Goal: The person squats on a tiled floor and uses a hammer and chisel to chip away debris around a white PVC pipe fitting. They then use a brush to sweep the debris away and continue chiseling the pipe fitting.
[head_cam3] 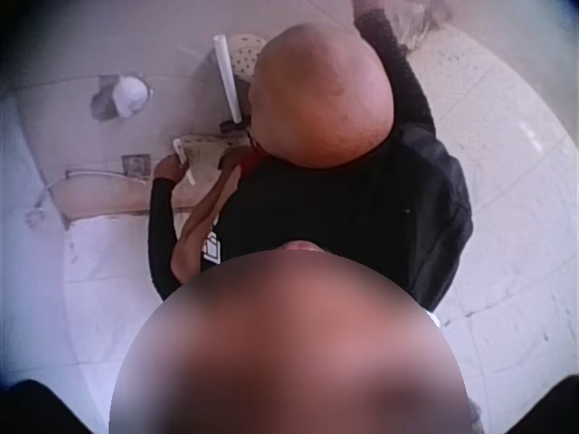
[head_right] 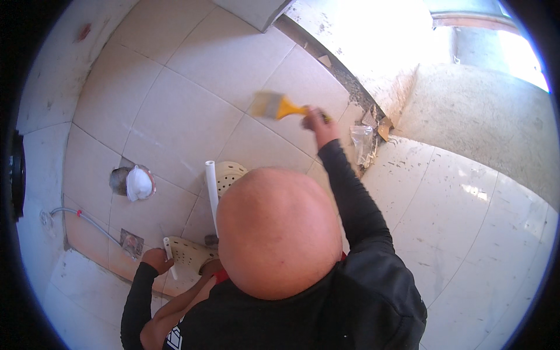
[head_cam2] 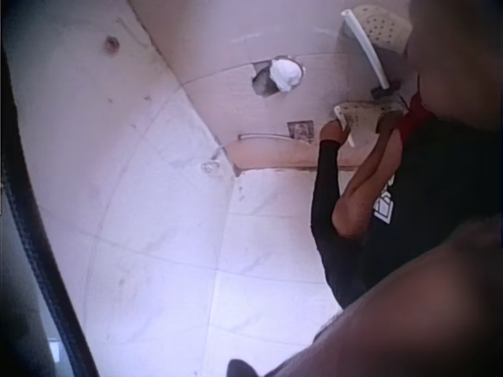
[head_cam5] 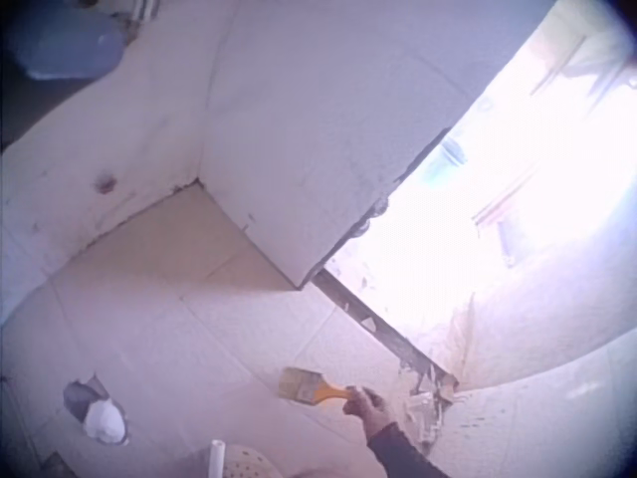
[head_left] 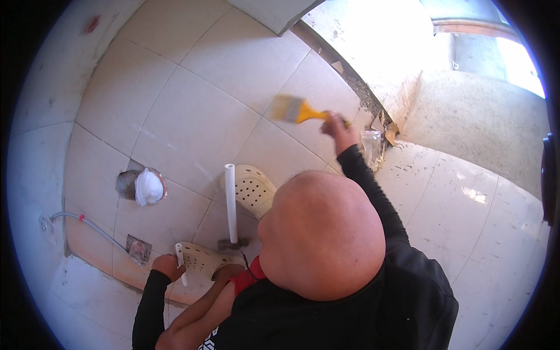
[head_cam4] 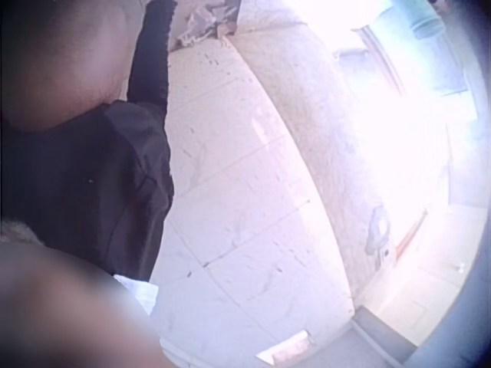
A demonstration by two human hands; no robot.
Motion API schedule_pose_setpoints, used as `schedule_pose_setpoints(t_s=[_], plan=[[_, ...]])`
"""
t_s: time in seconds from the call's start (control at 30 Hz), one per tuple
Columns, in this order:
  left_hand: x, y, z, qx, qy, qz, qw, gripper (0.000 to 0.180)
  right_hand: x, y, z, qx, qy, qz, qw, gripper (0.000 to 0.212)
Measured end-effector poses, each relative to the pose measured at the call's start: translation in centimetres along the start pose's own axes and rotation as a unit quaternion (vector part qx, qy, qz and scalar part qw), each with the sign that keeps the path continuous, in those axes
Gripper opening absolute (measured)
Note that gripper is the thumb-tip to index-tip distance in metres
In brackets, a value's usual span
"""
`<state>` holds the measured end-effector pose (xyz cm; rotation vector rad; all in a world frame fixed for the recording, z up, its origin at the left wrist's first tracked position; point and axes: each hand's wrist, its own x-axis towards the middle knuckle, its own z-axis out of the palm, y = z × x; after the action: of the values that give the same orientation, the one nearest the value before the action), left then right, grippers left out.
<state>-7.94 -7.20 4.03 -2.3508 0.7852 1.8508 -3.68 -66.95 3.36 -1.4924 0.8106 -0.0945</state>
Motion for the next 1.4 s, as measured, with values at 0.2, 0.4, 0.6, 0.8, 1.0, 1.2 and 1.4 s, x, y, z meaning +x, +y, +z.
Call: schedule_pose_setpoints(t_s=[0.2,0.4,0.6,0.8,1.0,1.2,1.4], plan=[[-0.1,-0.1,0.4,-0.013,0.013,0.013,1.000,0.039,-0.5,3.1,-4.9,-0.106,-0.051,0.021,0.993,0.030],[0.2,0.0,0.2,-0.014,-0.007,-0.001,1.000,0.039,2.8,-2.0,-18.9,-0.180,0.217,0.002,0.959,0.028],[0.0,0.3,-0.5,0.004,-0.006,0.004,1.000,0.038,-3.3,1.4,-12.8,-0.187,-0.091,0.059,0.976,0.027],[0.3,0.2,-1.1,-0.024,0.025,0.012,0.999,0.037,0.7,-1.3,-20.1,-0.306,0.188,0.061,0.931,0.030],[0.3,2.5,-3.1,0.006,0.034,0.030,0.999,0.037,1.8,-6.5,-13.0,-0.321,0.132,-0.142,0.927,0.028],[1.5,-1.9,-7.1,-0.176,0.211,0.024,0.961,0.023,1.2,-11.4,5.9,-0.707,-0.304,-0.304,0.561,0.019],[-0.8,-6.1,-22.8,-0.749,0.429,0.198,0.464,0.030,4.5,-29.8,28.5,-0.305,-0.248,-0.571,0.721,0.034]])
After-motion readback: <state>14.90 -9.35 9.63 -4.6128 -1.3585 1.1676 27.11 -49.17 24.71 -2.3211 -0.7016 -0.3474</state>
